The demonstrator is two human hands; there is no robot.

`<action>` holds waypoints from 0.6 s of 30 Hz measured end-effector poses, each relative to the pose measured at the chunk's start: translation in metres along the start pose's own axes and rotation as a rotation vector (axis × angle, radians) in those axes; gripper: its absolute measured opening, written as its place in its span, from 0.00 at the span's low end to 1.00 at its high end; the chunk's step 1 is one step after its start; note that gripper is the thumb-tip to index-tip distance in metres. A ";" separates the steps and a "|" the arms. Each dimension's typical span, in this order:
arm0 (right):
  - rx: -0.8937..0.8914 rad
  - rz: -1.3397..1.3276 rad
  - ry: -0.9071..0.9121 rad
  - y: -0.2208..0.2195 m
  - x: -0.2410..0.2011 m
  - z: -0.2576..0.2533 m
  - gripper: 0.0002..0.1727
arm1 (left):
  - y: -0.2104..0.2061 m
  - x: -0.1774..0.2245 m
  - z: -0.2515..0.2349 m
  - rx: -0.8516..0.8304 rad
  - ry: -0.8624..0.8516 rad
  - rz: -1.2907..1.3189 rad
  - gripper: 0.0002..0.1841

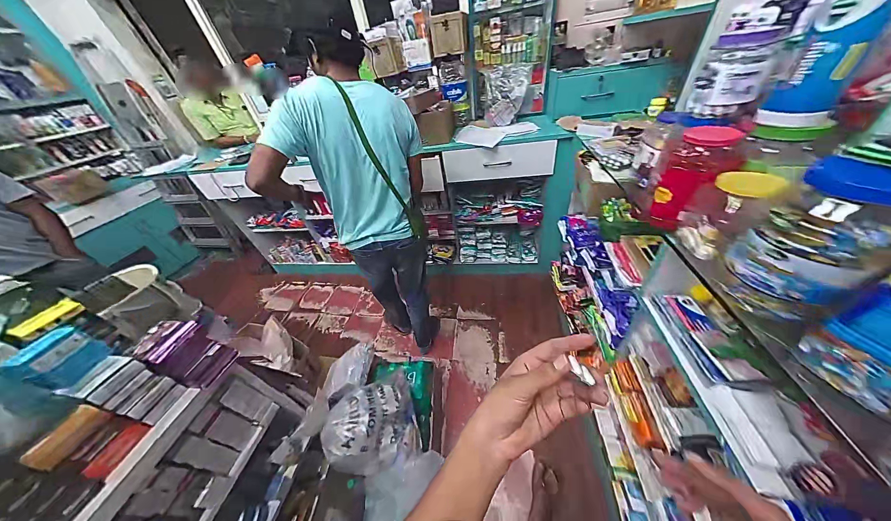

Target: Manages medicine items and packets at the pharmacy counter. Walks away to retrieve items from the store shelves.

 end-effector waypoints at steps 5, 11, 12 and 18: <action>-0.156 0.128 0.213 -0.057 0.068 -0.152 0.26 | 0.069 0.060 -0.075 0.139 -0.025 -0.292 0.32; -0.228 -0.033 0.282 -0.142 0.126 -0.280 0.17 | 0.142 0.171 -0.116 0.503 -0.292 -0.713 0.20; -0.253 -0.104 0.264 -0.159 0.138 -0.295 0.14 | 0.153 0.187 -0.118 0.571 -0.345 -0.794 0.17; -0.351 -0.498 0.071 -0.256 0.216 -0.384 0.07 | 0.219 0.276 -0.134 0.733 -0.634 -1.113 0.12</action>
Point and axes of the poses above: each hand's wrist, its own z-axis away from the middle knuckle, its own y-axis out of the back of the hand, x = y × z, the point moved 9 cm from there along -z, towards the middle knuckle, and after that the axes turned 2 degrees about -z, right-handed, at the moved point
